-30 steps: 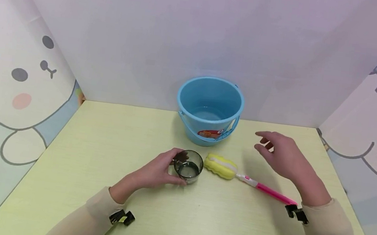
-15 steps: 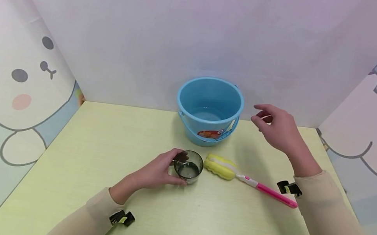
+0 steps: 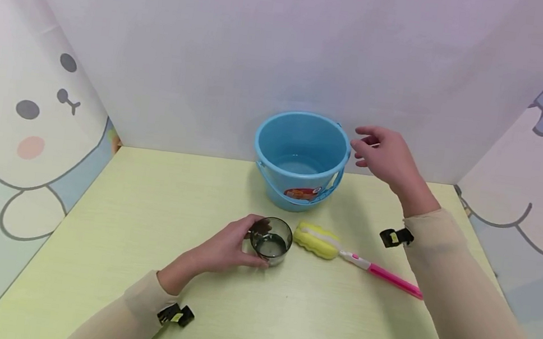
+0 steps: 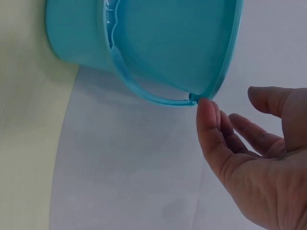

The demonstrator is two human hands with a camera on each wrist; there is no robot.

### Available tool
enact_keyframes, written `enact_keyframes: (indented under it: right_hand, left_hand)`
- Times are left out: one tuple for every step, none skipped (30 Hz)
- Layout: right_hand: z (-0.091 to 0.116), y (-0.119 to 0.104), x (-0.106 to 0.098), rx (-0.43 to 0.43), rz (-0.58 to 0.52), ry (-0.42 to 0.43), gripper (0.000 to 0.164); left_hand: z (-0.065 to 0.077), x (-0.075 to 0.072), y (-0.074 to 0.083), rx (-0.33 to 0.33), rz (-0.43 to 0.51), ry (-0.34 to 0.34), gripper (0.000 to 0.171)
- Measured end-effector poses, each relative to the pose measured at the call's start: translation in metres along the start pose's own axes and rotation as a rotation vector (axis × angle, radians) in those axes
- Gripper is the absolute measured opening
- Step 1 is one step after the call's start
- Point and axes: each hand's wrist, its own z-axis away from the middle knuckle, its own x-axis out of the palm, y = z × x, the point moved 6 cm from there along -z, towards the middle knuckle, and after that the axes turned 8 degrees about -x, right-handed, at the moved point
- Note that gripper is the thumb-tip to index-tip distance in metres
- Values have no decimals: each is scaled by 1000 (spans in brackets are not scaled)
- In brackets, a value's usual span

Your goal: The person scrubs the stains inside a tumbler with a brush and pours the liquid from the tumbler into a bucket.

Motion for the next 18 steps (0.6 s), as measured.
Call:
enact_keyframes:
  right_hand:
    - [-3,0,1,5,-6,-1,61]
    - [-6,-1,1,10,-11,-4,61]
    - [-9,-1,2,16,-13,-6,61]
    - [-12,0,2,24,-13,-9,61]
    - [-15,0,2,32,-14,-13,61]
    - [-18,1,3,41,-13,-19,61]
    - [-20,1,3,51,-11,-25,61]
    - [-23,2,4,61,-12,-32,61]
    - [-25,3,4,72,-17,-40,61]
    - [-28,4,5,83,-22,-47,61]
    - [-30,6,6,90,-27,-54,62]
    - [-32,7,6,97,-31,-60,62]
    - [-34,7,7,102,-36,-65,61]
    - [-36,8,7,106,-40,-69,61]
    - [-38,9,8,109,-42,-74,62]
    - [-39,9,8,111,-42,-79,62]
    - [-41,9,9,110,-45,-84,62]
    - [-41,9,9,110,-47,-88,61]
  left_hand:
    - [0,0,0,-2,2,0,87]
    - [0,0,0,-4,2,0,87]
    - [0,0,-1,-6,2,-1,87]
    - [0,1,-1,-7,1,-1,87]
    - [-1,0,0,-7,0,-2,87]
    - [-1,1,-1,-7,-1,-2,87]
    - [-1,1,0,-7,-2,-2,87]
    - [-1,1,0,-5,-2,-3,87]
    - [-1,1,0,-4,-1,-3,87]
    - [-1,1,1,-3,-1,-4,87]
    - [-1,1,1,-1,0,-4,87]
    - [-1,1,1,1,1,-5,87]
    - [-2,1,1,4,1,-5,87]
    - [-2,1,1,4,1,-4,87]
    - [-2,1,1,4,0,-3,87]
    - [-2,1,1,3,-2,-3,88]
    - [-2,2,1,3,-2,-3,88]
    - [-2,2,1,5,-3,-1,88]
